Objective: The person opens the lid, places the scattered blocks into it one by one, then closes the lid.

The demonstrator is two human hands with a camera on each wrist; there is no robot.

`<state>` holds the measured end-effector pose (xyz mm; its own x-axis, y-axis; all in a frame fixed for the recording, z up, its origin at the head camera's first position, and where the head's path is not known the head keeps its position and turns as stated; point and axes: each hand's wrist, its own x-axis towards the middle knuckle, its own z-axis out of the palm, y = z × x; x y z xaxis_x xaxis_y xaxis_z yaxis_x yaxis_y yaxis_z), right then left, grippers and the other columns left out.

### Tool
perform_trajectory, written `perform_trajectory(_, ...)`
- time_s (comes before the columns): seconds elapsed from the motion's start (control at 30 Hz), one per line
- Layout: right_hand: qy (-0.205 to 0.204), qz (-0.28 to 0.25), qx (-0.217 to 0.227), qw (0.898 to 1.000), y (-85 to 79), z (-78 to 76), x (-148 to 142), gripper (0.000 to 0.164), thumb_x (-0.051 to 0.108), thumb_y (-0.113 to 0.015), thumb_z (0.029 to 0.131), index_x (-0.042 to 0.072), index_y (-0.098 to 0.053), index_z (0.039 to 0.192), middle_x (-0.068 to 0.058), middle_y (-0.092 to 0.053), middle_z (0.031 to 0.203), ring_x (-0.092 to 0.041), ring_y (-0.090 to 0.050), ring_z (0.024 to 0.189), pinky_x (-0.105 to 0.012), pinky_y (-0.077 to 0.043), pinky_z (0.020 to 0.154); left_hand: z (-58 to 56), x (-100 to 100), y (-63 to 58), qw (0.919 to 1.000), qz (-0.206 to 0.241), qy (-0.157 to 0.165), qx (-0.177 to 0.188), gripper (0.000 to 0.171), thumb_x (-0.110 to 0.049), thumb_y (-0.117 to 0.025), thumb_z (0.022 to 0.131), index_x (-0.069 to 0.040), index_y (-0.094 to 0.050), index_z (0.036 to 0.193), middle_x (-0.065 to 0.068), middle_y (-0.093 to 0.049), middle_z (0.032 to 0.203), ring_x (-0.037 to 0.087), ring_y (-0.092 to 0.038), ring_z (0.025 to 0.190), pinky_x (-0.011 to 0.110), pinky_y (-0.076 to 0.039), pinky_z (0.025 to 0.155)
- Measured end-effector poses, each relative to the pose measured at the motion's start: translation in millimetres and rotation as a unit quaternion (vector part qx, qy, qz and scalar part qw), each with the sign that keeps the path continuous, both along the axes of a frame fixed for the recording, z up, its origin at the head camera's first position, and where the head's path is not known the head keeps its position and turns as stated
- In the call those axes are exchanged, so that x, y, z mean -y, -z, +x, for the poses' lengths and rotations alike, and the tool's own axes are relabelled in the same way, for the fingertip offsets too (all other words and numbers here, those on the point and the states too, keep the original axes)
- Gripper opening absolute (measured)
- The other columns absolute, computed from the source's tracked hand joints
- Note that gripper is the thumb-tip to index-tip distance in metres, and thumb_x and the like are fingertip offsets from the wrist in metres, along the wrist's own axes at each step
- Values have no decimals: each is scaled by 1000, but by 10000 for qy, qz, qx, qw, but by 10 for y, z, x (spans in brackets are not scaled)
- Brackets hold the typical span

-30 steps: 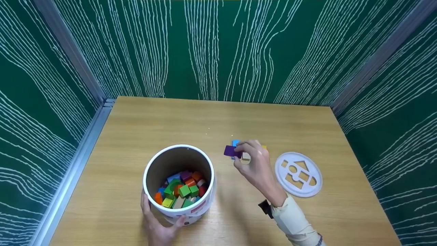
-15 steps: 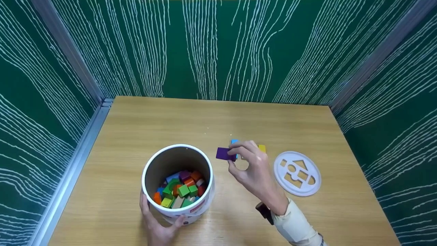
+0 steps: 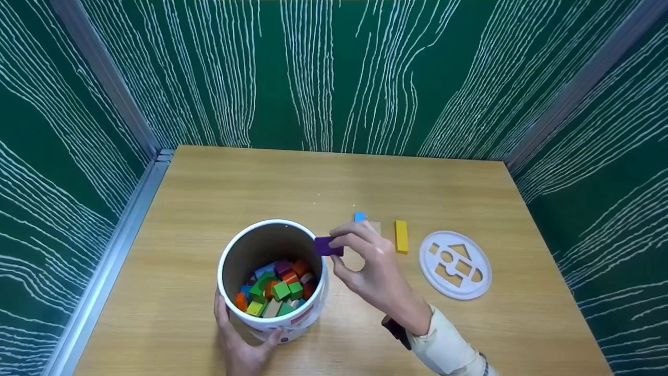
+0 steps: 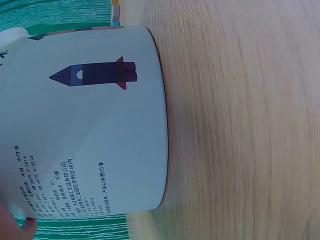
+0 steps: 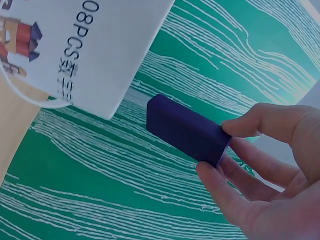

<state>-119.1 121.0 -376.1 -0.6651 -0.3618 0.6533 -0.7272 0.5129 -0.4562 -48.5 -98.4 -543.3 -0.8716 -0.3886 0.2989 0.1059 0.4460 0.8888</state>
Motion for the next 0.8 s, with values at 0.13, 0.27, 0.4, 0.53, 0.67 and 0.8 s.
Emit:
perform_trajectory(0.13, -227, -48, -34, 9997, 25, 3, 72, 13, 5, -67, 71, 9, -64, 82, 2, -59, 99, -10, -49, 92, -19, -48, 74, 5, 12, 13, 9999, 5, 51, -91, 114, -25, -84, 53, -23, -11, 140, -3, -12, 145, 22, -21, 127, 45, -23, 104)
perform_trajectory(0.27, -423, -113, -106, 9990, 65, -7, 143, 13, 2, -66, 69, 8, -63, 81, -1, -59, 96, -12, -49, 90, -18, -46, 73, 10, 24, 23, 9997, -43, 115, -230, 115, -22, -84, 52, -20, -11, 140, -1, -13, 145, 22, -21, 127, 42, -21, 105)
perform_trajectory(0.4, -485, -29, 6, 9988, 108, -11, 201, 12, 3, -66, 69, 8, -63, 80, -1, -59, 96, -12, -48, 91, -19, -46, 74, 8, 28, 25, 9993, -99, 136, -331, 114, -23, -84, 52, -19, -11, 140, -1, -12, 145, 22, -20, 128, 39, -21, 106)
perform_trajectory(0.53, -519, 88, 355, 9980, 151, 0, 240, 12, 4, -65, 71, 9, -64, 82, 0, -57, 100, -11, -47, 94, -19, -48, 76, 12, 22, 29, 9990, -111, 135, -411, 113, -22, -83, 53, -16, -12, 140, 0, -12, 146, 23, -20, 128, 40, -22, 106)
perform_trajectory(0.67, -561, 150, 687, 9959, 196, 6, 278, 12, 5, -65, 73, 9, -64, 85, -1, -57, 102, -11, -47, 95, -19, -48, 78, 18, 16, 27, 9995, -132, 104, -284, 112, -24, -83, 54, -18, -11, 140, 0, -12, 146, 24, -20, 128, 42, -22, 105)
perform_trajectory(0.8, -641, 171, 807, 9945, 235, 2, 315, 11, 6, -65, 74, 9, -63, 85, -1, -56, 102, -11, -47, 95, -19, -48, 78, 14, 24, 26, 9997, -156, 66, -156, 113, -26, -83, 54, -21, -11, 140, 0, -13, 145, 24, -20, 128, 45, -21, 105)
